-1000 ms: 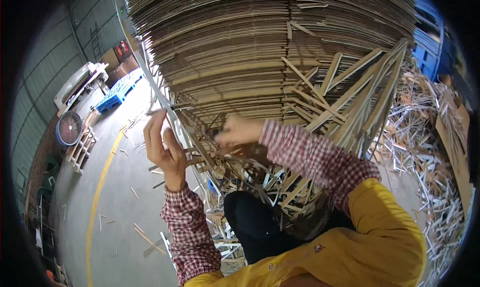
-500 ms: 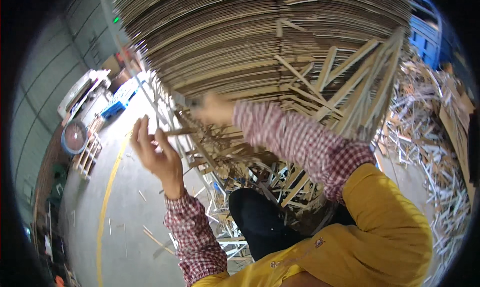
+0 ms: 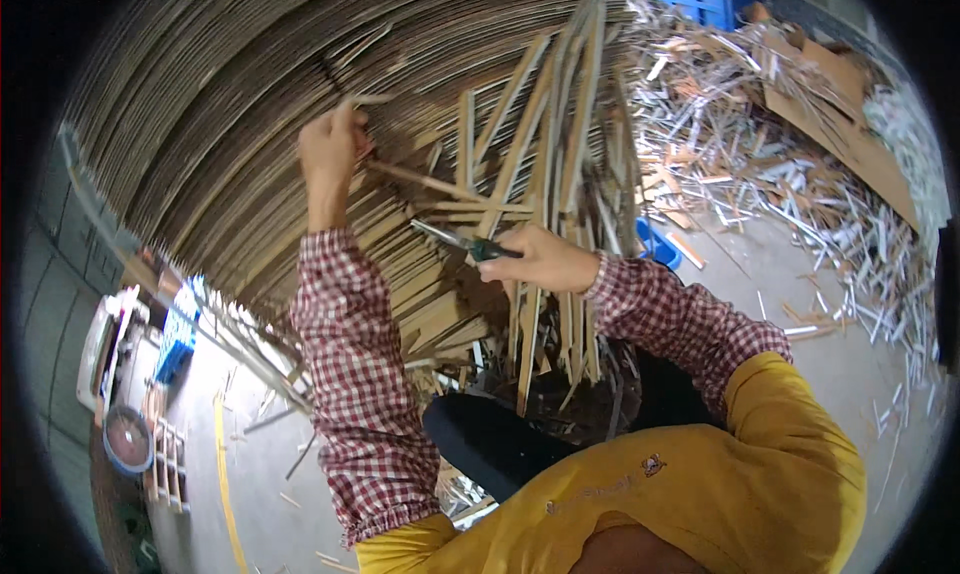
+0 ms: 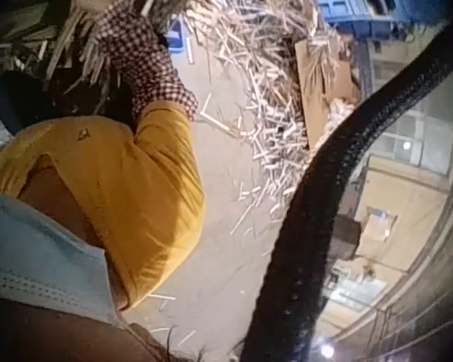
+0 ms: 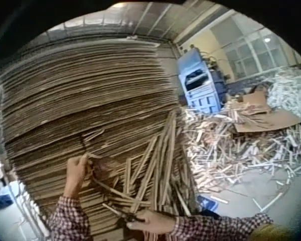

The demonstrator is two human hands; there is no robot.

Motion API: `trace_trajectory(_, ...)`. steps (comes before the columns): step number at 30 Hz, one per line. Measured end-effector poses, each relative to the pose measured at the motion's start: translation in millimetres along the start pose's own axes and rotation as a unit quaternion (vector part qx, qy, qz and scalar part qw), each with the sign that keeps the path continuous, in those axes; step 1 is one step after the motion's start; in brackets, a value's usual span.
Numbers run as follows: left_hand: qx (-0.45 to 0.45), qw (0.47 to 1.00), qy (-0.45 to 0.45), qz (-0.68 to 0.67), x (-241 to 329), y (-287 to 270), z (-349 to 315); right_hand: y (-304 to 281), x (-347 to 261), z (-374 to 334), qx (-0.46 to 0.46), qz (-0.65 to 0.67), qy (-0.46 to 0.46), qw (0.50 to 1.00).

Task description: Cutting and organizing cardboard sheets with scissors in a warehouse.

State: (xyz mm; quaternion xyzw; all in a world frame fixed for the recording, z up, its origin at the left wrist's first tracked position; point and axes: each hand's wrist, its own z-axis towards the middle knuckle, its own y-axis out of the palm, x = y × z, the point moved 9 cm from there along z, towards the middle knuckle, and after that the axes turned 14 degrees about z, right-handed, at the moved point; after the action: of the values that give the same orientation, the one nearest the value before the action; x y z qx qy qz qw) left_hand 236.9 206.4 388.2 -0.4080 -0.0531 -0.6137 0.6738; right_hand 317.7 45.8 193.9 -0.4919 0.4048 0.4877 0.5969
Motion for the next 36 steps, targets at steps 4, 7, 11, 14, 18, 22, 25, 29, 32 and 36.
trace_trajectory(4,0.040,0.994,0.062,0.077,45,-3,-55,-42,-24,-64,0.035,0.073,-0.133,0.988)
trace_trajectory(7,-0.255,0.945,0.184,0.093,75,62,-132,-73,7,-104,0.096,0.074,-0.053,0.991)
trace_trajectory(11,-0.031,0.961,0.271,0.040,109,66,-122,-94,20,-142,0.137,0.142,-0.095,0.976)
trace_trajectory(14,-0.049,0.987,0.149,0.041,113,115,-73,-91,31,-165,0.165,0.101,-0.045,0.980)
trace_trajectory(18,-0.083,0.974,0.136,0.164,131,198,-62,-88,42,-197,0.219,0.120,0.028,0.968)
trace_trajectory(22,0.001,0.956,0.150,0.252,127,222,-58,-113,52,-216,0.304,0.134,0.038,0.942)
trace_trajectory(25,-0.029,0.969,0.062,0.237,102,225,-36,-133,59,-215,0.318,0.212,-0.027,0.924)
trace_trajectory(29,0.010,0.962,0.124,0.244,121,223,-28,-166,110,-230,0.443,0.271,0.063,0.852)
trace_trajectory(32,-0.050,0.987,0.078,0.135,123,246,-40,-185,133,-241,0.504,0.353,0.009,0.788)
trace_trajectory(36,-0.091,0.992,0.076,0.054,134,299,-63,-212,147,-254,0.554,0.340,-0.091,0.755)
